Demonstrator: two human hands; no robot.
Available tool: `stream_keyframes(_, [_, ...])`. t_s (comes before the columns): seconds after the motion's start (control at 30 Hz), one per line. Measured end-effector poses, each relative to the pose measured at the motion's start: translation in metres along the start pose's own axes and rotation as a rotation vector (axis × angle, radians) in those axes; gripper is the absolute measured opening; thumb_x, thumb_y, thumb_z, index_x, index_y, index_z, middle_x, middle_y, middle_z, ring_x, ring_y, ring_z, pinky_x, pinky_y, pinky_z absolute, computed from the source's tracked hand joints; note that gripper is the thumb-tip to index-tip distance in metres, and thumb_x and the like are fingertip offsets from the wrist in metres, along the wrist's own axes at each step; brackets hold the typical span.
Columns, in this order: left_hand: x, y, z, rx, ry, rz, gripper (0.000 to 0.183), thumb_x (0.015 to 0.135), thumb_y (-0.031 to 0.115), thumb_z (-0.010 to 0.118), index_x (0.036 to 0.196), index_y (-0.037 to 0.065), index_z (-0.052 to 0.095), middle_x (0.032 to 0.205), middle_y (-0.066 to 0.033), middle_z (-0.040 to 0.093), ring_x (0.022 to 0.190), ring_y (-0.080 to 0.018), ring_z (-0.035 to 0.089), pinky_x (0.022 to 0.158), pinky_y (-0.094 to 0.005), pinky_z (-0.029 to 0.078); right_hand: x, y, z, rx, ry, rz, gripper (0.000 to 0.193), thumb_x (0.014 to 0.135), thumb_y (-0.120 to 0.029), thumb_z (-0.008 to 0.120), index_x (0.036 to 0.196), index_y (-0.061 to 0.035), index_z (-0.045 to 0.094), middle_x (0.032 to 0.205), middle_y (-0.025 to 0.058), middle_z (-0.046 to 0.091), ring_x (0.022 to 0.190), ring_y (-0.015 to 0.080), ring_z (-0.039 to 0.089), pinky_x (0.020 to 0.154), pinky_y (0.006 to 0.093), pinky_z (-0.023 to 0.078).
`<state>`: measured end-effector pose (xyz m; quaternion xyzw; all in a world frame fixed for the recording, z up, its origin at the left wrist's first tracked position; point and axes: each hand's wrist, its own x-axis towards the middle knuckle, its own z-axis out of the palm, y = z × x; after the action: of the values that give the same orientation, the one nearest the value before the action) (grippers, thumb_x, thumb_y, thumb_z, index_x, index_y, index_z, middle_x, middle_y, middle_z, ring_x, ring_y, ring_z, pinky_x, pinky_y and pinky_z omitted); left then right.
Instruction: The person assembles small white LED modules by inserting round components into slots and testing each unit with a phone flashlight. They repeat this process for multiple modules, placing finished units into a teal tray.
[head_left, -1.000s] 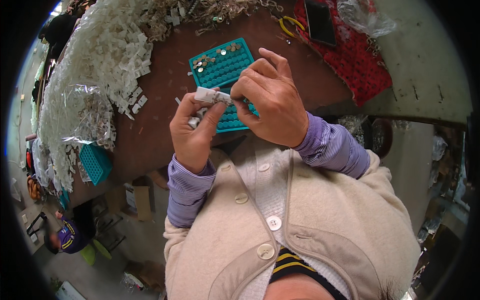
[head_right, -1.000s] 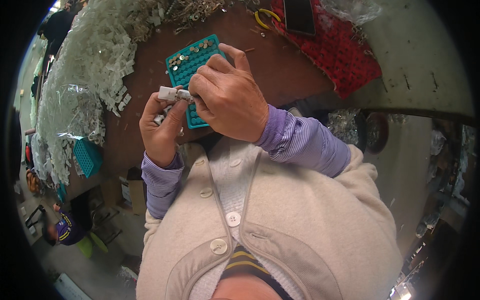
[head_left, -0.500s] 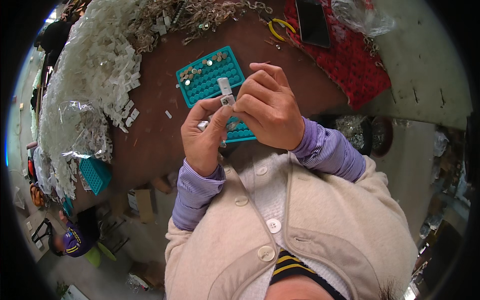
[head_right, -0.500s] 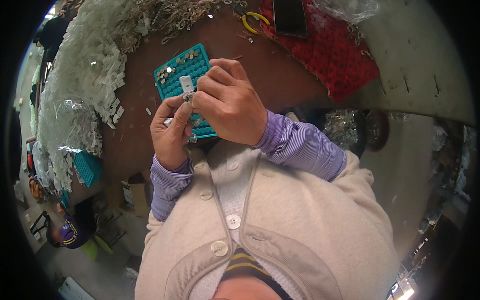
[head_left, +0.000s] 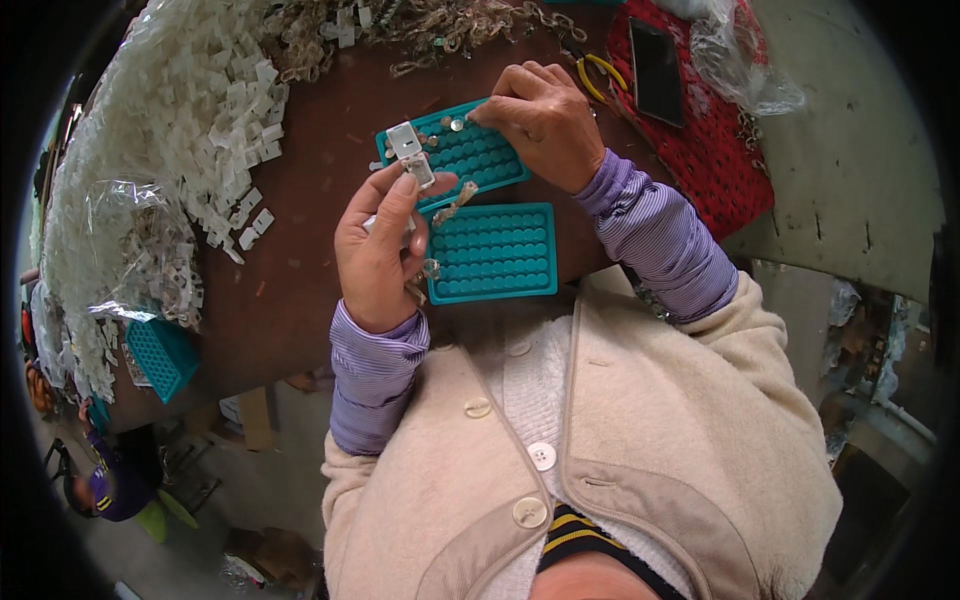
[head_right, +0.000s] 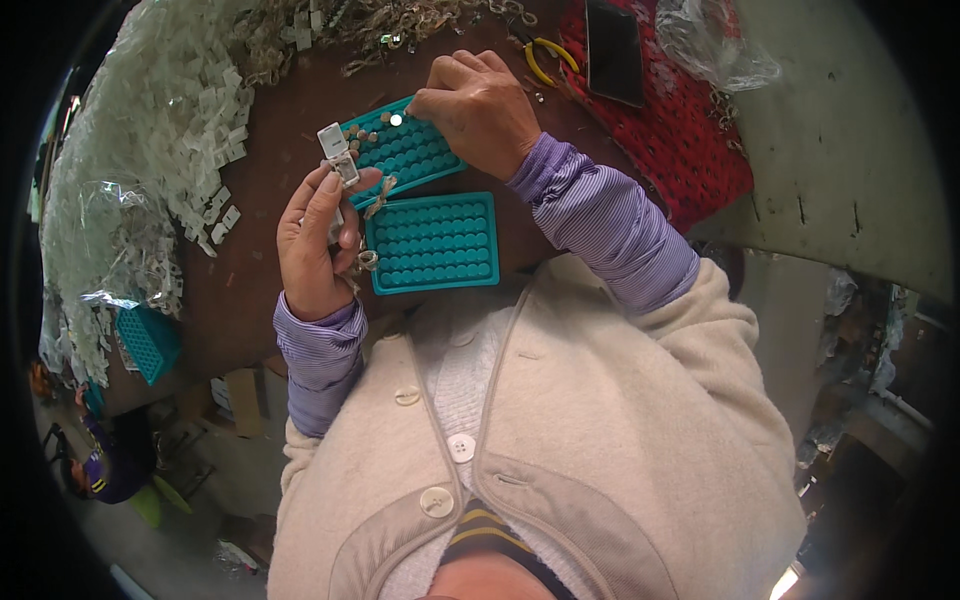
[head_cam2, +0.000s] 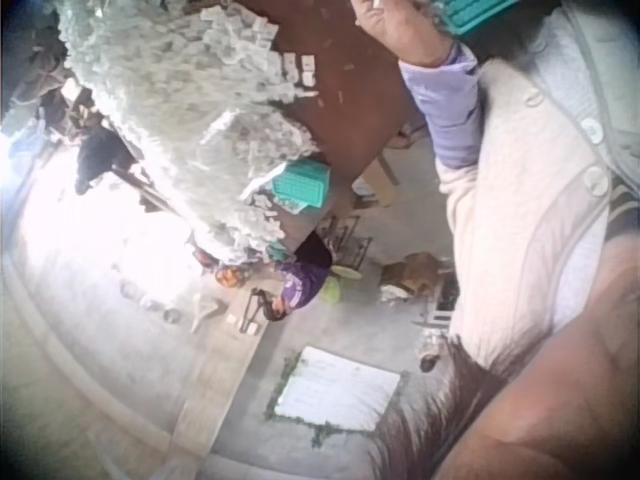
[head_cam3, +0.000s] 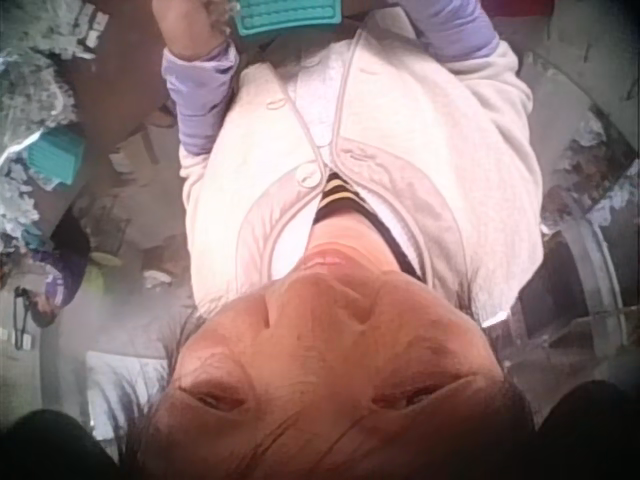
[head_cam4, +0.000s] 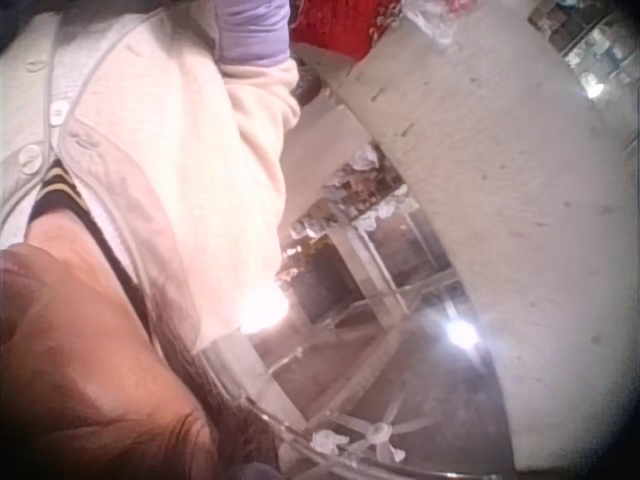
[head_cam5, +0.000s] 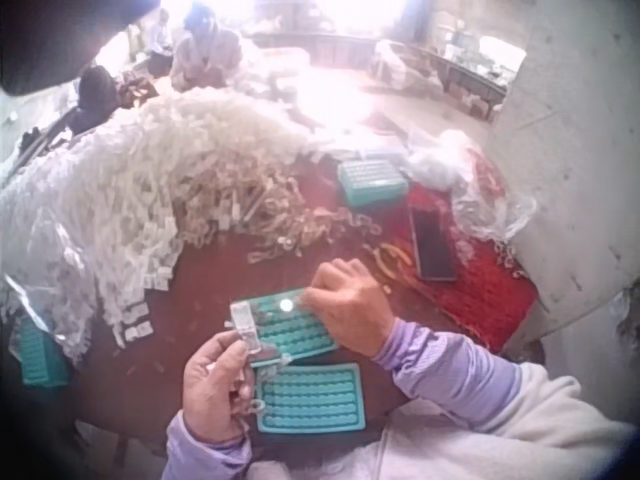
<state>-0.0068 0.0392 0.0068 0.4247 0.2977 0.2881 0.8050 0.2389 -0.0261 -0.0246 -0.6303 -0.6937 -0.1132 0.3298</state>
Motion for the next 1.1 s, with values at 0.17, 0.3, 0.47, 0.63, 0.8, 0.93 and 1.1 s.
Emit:
stream_keyframes(0.17, [-0.002,-0.001,0.002,-0.003,0.011,0.002,0.031,0.107,0.017,0.065,0.133,0.0,0.064,0.113,-0.0148,0.078,0.058,0.0008,0.049,0.043,-0.0135,0.031,0.011,-0.022,-0.016,0.213,0.083,0.015,0.008,0.083,-0.007,0.08,0.089,-0.0084,0.074,0.088,0.0054,0.065,0.085,0.0251,0.066,0.077,0.0385,0.054])
stream_keyframes(0.3, [-0.013,-0.003,0.017,0.065,-0.007,0.011,0.034,0.103,0.012,0.072,0.135,0.001,0.066,0.11,-0.0082,0.076,0.061,0.0016,0.05,0.046,-0.0144,0.033,-0.002,-0.065,-0.037,0.476,0.201,0.098,0.017,0.08,0.0,0.082,0.09,-0.0038,0.07,0.089,0.0084,0.063,0.082,0.0279,0.068,0.07,0.0385,0.057])
stream_keyframes(0.47, [-0.028,-0.009,0.046,0.275,-0.025,0.125,0.039,0.097,0.011,0.08,0.134,0.005,0.07,0.104,-0.0019,0.072,0.072,0.0,0.056,0.058,-0.0165,0.043,-0.015,-0.085,-0.062,0.364,0.237,0.098,0.016,0.081,0.001,0.08,0.093,-0.0017,0.069,0.089,0.0089,0.061,0.076,0.026,0.068,0.065,0.0355,0.058])
stream_keyframes(0.63, [-0.03,-0.011,0.06,0.379,-0.054,0.132,0.04,0.095,0.012,0.083,0.132,0.007,0.071,0.104,-0.0015,0.071,0.08,-0.0022,0.059,0.063,-0.0181,0.047,-0.027,-0.082,-0.077,0.415,0.293,0.103,0.019,0.084,0.004,0.078,0.101,-0.0019,0.073,0.089,0.01,0.066,0.077,0.023,0.069,0.064,0.0344,0.058])
stream_keyframes(0.8, [-0.029,-0.009,0.048,0.28,-0.035,0.084,0.034,0.097,0.013,0.08,0.129,0.005,0.071,0.102,-0.0019,0.072,0.074,-0.0008,0.056,0.06,-0.017,0.044,-0.025,-0.083,-0.064,0.458,0.254,0.033,0.019,0.085,0.002,0.077,0.104,-0.0027,0.075,0.091,0.0116,0.07,0.08,0.0263,0.071,0.069,0.038,0.059])
stream_keyframes(0.93, [-0.021,-0.004,0.023,0.1,-0.011,0.071,0.025,0.102,0.016,0.073,0.123,0.001,0.071,0.096,-0.0043,0.075,0.065,0.0012,0.051,0.054,-0.0155,0.038,-0.007,-0.056,-0.042,0.624,0.245,0.275,0.019,0.087,0.001,0.077,0.106,-0.002,0.076,0.094,0.0123,0.073,0.087,0.0307,0.071,0.078,0.0379,0.059])
stream_keyframes(1.1, [-0.012,0.001,-0.002,0.051,0.025,0.022,0.023,0.105,0.017,0.068,0.122,0.002,0.069,0.101,-0.0079,0.078,0.059,0.0023,0.047,0.047,-0.0142,0.031,0.011,-0.01,-0.002,0.008,0.09,0.061,0.013,0.086,-0.002,0.073,0.099,-0.0034,0.074,0.087,0.008,0.064,0.087,0.0276,0.064,0.08,0.0415,0.056])
